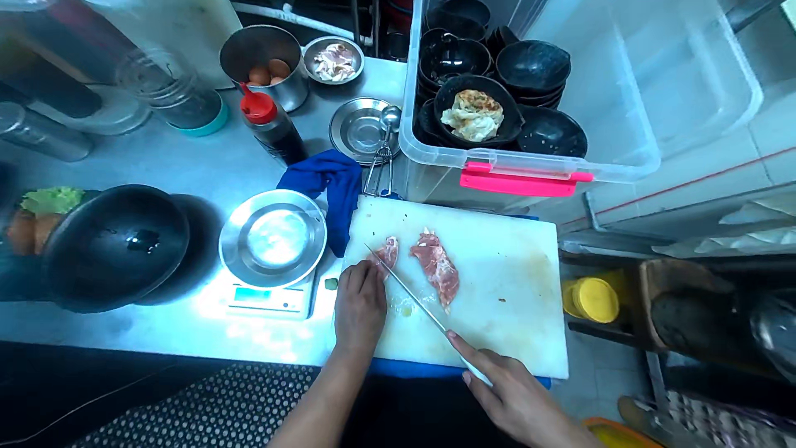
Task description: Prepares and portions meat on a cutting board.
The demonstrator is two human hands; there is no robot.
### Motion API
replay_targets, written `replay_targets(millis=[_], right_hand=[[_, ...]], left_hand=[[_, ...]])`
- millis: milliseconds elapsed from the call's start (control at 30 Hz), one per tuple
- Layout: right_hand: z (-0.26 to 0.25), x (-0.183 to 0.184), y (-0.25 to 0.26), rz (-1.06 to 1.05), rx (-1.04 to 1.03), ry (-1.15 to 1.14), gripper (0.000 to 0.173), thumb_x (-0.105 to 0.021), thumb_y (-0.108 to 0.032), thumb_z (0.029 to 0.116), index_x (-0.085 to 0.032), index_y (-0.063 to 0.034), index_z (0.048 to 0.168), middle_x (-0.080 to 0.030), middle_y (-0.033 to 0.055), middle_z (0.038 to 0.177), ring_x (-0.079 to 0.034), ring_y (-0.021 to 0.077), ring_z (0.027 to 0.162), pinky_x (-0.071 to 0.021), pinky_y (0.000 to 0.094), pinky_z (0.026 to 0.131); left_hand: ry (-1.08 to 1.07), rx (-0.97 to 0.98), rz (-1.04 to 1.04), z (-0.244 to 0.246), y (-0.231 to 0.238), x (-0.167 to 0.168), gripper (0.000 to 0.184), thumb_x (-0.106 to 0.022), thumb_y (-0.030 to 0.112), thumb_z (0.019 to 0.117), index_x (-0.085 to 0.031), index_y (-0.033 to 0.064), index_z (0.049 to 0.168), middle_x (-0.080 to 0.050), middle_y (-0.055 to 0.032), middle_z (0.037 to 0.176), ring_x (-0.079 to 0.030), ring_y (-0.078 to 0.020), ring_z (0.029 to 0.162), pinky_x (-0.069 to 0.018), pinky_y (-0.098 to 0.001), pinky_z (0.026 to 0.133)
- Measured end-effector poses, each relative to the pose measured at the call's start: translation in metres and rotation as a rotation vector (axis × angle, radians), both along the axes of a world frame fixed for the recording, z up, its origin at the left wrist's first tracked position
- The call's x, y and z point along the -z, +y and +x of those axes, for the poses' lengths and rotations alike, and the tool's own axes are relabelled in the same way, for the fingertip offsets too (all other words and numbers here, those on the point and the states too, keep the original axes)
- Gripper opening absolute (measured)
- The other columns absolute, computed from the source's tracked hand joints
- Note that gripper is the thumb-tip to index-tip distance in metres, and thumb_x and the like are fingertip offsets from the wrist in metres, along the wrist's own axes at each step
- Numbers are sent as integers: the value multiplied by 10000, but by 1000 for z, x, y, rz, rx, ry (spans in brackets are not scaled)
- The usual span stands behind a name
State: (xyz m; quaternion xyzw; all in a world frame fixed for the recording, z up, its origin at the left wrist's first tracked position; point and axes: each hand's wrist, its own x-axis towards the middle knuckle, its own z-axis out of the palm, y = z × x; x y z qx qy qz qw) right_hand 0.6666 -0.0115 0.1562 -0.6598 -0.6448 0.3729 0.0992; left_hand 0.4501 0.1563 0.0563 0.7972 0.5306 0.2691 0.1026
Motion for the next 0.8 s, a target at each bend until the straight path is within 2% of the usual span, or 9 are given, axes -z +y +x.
replay_targets(millis=[200,300,333,467,567,633,667,733,800], right_hand=[[-15,-3,27,-128,6,-52,610,-518,-228,1021,-366,-320,1605,-727,141,933,-715,320,794,-596,510,730],[-34,-10,70,-331,-9,-75,643,-465,-242,1050,-241,-408,1629,-724,152,1038,-708,340,949,-567,527,864],[-36,-9,74,-348,-17,-83,654,-463,-238,1049,-224,-422,1629,-723,152,1036,-708,342,954,-565,532,867],[-12,-2,15,-213,9,-72,666,-531,-209,1001,-324,-366,1614,-719,153,845,-709,355,751,-581,562,708],[11,-18,-17,-259,1,-63,677,-567,-190,996,-337,-346,1613,-726,174,830,-712,373,720,-579,574,693],[17,-24,-21,-303,-5,-57,691,-573,-201,1005,-305,-366,1621,-728,187,856,-711,390,750,-572,590,719],[19,-27,-19,-334,-5,-54,700,-571,-206,1010,-285,-378,1625,-731,197,885,-714,402,782,-568,605,745],[20,-28,-21,-377,-8,-49,710,-573,-219,1013,-263,-387,1629,-739,211,936,-721,418,827,-562,625,783],[21,-32,-19,-412,-3,-31,700,-576,-231,1026,-257,-371,1634,-738,238,989,-717,447,864,-550,646,819]], left_hand=[[15,-3,12,2,2,0,243,-570,151,995,-779,35,1041,-713,-120,1183,-653,-296,1158,-540,-423,999],[-5,-2,24,3,3,0,226,-577,140,988,-777,35,997,-716,-115,1152,-658,-281,1136,-542,-416,987],[-3,-6,28,3,3,0,228,-574,142,989,-776,36,991,-716,-114,1150,-660,-279,1133,-542,-415,985],[5,-26,43,3,7,0,235,-564,127,997,-775,24,1008,-716,-123,1178,-663,-286,1155,-545,-417,1002],[23,-42,7,1,2,-1,236,-567,144,1006,-766,31,1063,-689,-151,1233,-644,-323,1183,-536,-457,1009],[71,-41,-61,-5,-2,-12,271,-556,172,1015,-755,63,1163,-671,-175,1258,-642,-354,1147,-543,-496,955],[96,-40,-121,-7,-3,-21,268,-561,169,1019,-752,84,1187,-686,-166,1222,-665,-343,1102,-571,-484,905],[59,-43,-313,-14,-6,-43,238,-590,157,1015,-764,91,1163,-713,-142,1122,-709,-291,1016,-606,-455,851],[-60,-82,-563,-28,4,-70,203,-624,181,993,-764,86,1105,-725,-91,1059,-707,-213,943,-597,-426,862]])
